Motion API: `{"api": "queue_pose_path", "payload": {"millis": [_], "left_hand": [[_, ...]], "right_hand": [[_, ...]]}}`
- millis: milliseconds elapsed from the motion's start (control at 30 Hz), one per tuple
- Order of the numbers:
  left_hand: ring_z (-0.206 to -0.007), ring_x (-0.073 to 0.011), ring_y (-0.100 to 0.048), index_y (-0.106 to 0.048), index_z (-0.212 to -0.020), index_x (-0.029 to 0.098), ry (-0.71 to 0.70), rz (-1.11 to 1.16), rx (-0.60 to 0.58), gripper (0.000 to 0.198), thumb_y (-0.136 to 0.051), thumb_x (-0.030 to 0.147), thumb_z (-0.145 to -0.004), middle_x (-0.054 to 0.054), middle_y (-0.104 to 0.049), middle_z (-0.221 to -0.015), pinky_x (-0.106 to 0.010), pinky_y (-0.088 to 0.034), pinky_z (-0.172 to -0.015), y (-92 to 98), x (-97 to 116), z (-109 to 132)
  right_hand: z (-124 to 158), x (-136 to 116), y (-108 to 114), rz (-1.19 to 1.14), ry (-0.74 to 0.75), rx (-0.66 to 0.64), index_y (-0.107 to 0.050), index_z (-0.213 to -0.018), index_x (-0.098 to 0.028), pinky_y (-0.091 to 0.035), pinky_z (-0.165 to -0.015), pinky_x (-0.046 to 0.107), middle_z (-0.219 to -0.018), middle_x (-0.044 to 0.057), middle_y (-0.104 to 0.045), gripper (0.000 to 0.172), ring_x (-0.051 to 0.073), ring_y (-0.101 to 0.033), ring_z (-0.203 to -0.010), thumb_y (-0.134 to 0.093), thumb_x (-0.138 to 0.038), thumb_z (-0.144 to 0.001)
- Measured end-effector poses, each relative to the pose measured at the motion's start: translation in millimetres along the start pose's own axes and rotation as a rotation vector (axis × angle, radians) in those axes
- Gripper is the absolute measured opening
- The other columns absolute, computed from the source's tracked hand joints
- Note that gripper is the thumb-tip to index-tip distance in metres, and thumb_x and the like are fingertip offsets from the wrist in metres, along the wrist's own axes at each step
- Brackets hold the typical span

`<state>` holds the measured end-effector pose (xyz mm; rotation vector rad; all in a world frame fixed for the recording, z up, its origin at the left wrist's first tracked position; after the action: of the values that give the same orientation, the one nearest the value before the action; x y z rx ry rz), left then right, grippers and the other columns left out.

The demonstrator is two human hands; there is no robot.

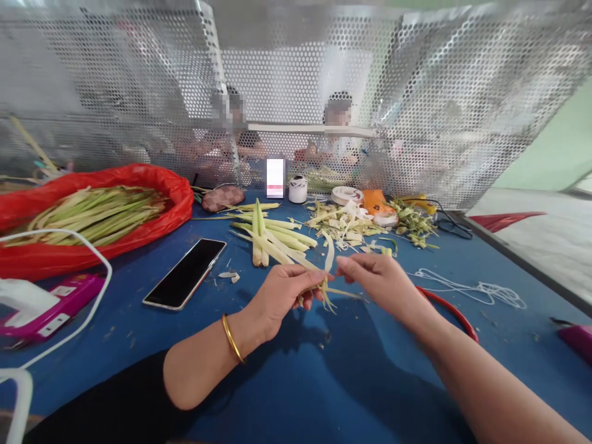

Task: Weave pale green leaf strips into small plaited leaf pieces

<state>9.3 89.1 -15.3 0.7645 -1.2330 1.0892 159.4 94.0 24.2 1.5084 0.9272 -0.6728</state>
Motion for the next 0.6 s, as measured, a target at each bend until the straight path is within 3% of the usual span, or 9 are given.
{"api": "queue_pose_path", "payload": {"millis": [67, 167, 400, 600], "left_hand": [[-0.045, -0.006, -0.042, -0.073, -0.074, 0.015, -0.032, -0.022, -0.052, 0.032, -0.064, 0.045, -0.078, 0.0, -0.059, -0.055, -0.021, -0.026, -0.045, -4.7, 1.6, 1.1], [-0.045, -0.0064, -0.037, -0.073, -0.076, 0.014, -0.061, -0.038, -0.114, 0.035, -0.06, 0.046, -0.082, 0.001, -0.054, -0.052, -0.022, -0.025, -0.045, -12.1, 1.4, 2.9], [-0.045, -0.0067, -0.027, -0.075, -0.083, 0.015, -0.037, -0.051, -0.119, 0.033, -0.061, 0.045, -0.08, 0.006, -0.039, -0.042, -0.023, -0.018, -0.046, -14.1, -0.5, 2.2], [-0.046, -0.0084, -0.026, -0.076, -0.079, 0.017, -0.037, -0.109, -0.108, 0.034, -0.059, 0.046, -0.081, 0.005, -0.038, -0.044, -0.025, -0.018, -0.047, -12.8, 0.7, 4.1]], "right_hand": [[1.7, 2.5, -18.4, -0.233, -0.045, -0.139, -0.067, -0.067, -0.019, -0.04, -0.064, 0.027, -0.065, 0.0, -0.063, 0.035, 0.015, -0.054, -0.065, -0.06, -0.05, -0.081], [4.1, 5.1, -31.2, -0.492, -0.088, -0.158, -0.066, -0.069, -0.019, -0.04, -0.07, 0.027, -0.066, -0.002, -0.062, 0.025, 0.013, -0.053, -0.067, -0.067, -0.042, -0.077], [6.2, 12.4, -30.5, -0.62, -0.128, -0.055, -0.059, -0.06, -0.018, -0.037, -0.068, 0.029, -0.058, -0.001, -0.057, 0.023, 0.014, -0.049, -0.063, -0.067, -0.034, -0.076], [6.0, 12.1, -11.8, -0.523, -0.072, 0.186, -0.055, -0.058, -0.019, -0.035, -0.064, 0.028, -0.059, -0.003, -0.052, 0.024, 0.013, -0.045, -0.062, -0.067, -0.034, -0.073]]}}
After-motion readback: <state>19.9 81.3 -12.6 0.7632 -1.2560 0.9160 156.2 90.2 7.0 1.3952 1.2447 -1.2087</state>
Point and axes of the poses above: each hand's wrist, its own z-axis away from the middle knuckle, its own y-axis out of the back of the hand, x = y × z, the point moved 8 cm from there along -z, towards the middle knuckle
